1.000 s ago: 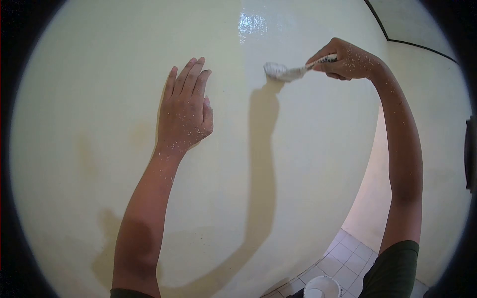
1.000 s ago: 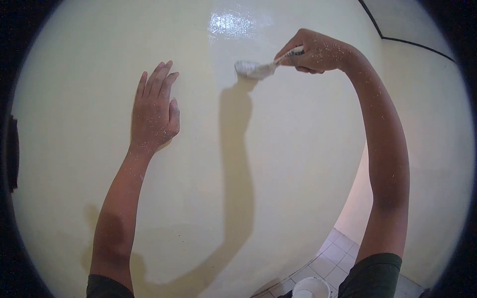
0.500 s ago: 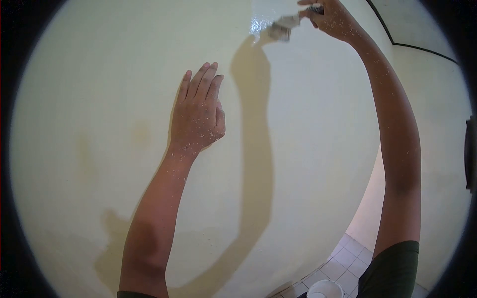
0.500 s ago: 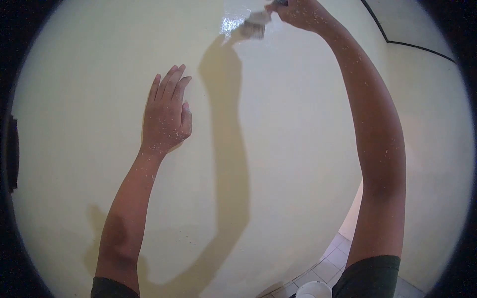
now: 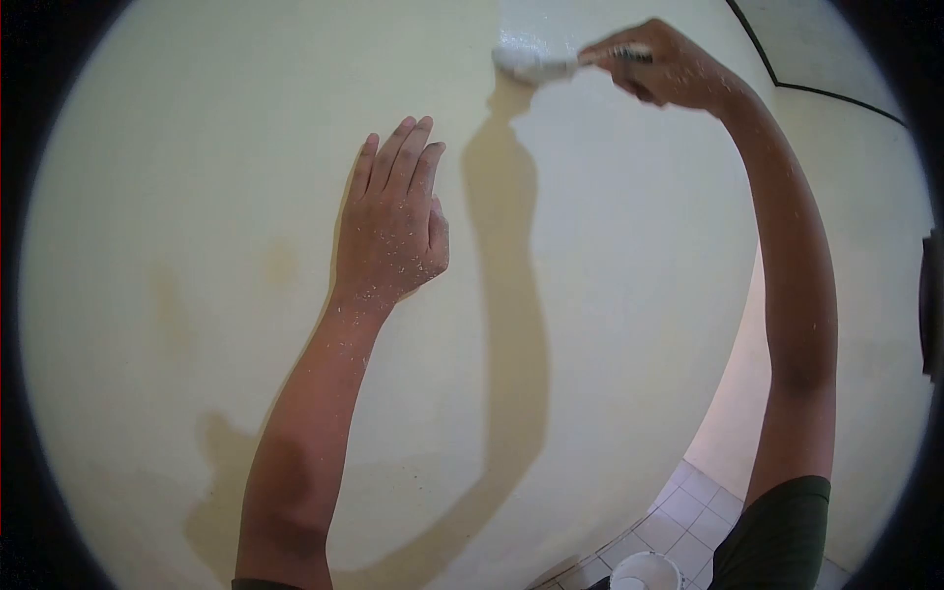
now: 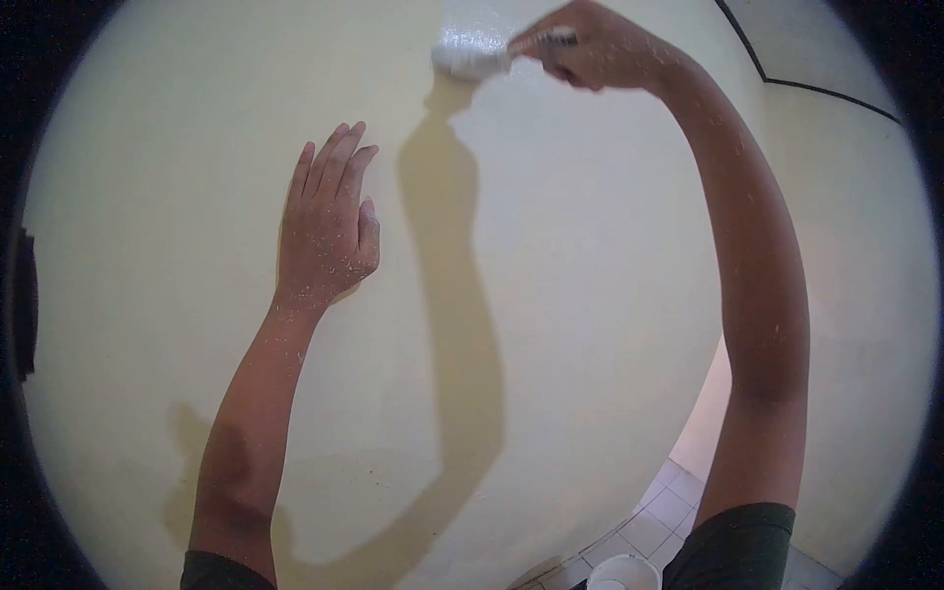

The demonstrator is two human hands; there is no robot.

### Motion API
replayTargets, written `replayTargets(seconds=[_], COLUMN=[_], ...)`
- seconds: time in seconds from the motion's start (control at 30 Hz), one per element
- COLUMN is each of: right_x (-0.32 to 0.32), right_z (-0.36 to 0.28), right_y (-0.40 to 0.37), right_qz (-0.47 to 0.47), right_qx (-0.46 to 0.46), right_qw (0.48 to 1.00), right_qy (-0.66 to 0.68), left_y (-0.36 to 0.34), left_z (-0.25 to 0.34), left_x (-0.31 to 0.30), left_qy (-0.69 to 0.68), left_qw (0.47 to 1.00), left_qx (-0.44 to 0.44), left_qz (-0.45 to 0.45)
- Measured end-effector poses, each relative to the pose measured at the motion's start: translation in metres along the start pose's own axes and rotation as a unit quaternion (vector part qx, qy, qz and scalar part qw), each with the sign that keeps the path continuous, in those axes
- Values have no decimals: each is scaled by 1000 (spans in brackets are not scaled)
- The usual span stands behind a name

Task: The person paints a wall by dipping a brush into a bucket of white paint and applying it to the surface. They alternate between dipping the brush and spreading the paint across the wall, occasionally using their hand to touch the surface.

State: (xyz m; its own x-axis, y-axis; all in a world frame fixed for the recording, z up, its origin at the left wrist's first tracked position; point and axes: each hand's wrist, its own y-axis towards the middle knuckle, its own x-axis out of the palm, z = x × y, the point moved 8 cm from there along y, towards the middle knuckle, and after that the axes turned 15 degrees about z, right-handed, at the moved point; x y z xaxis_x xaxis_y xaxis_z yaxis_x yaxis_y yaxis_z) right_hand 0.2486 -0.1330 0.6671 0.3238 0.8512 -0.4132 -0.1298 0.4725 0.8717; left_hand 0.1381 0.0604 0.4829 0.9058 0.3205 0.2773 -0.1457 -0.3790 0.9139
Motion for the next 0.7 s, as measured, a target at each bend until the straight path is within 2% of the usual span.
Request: replayTargets(seconds=[0.03,0.1,0.17,0.23,0.33,0.5,0.63,0.7], right_x=[7,27,46,66,69,18,-13,-30], right_z=[-2,-2,-7,-8,-10,-12,-3,-7], right_y=[-12,-38,-65,-87,-88,-24,31,54], right_qz=[-22,-142,-223,-322,-317,-53,105,170], right_qx=[-8,46,115,102,135,27,-49,-34], right_qw=[999,987,966,939,937,998,993,984], right_qy=[30,59,58,63,54,30,1,-36], left_y=[0,1,0,1,1,3,2,2], left_z=[0,-1,-1,-1,-2,-1,-2,-1], left_x=[0,-1,0,1,2,2,1,1], left_qy=[3,-1,-1,2,1,1,-12,-7], left_qw=[1000,1000,1000,1000,1000,1000,1000,1000], left_qx=[-1,-4,-4,0,-5,-4,-12,-15], left_qz=[-2,-3,-3,-2,-4,5,13,8])
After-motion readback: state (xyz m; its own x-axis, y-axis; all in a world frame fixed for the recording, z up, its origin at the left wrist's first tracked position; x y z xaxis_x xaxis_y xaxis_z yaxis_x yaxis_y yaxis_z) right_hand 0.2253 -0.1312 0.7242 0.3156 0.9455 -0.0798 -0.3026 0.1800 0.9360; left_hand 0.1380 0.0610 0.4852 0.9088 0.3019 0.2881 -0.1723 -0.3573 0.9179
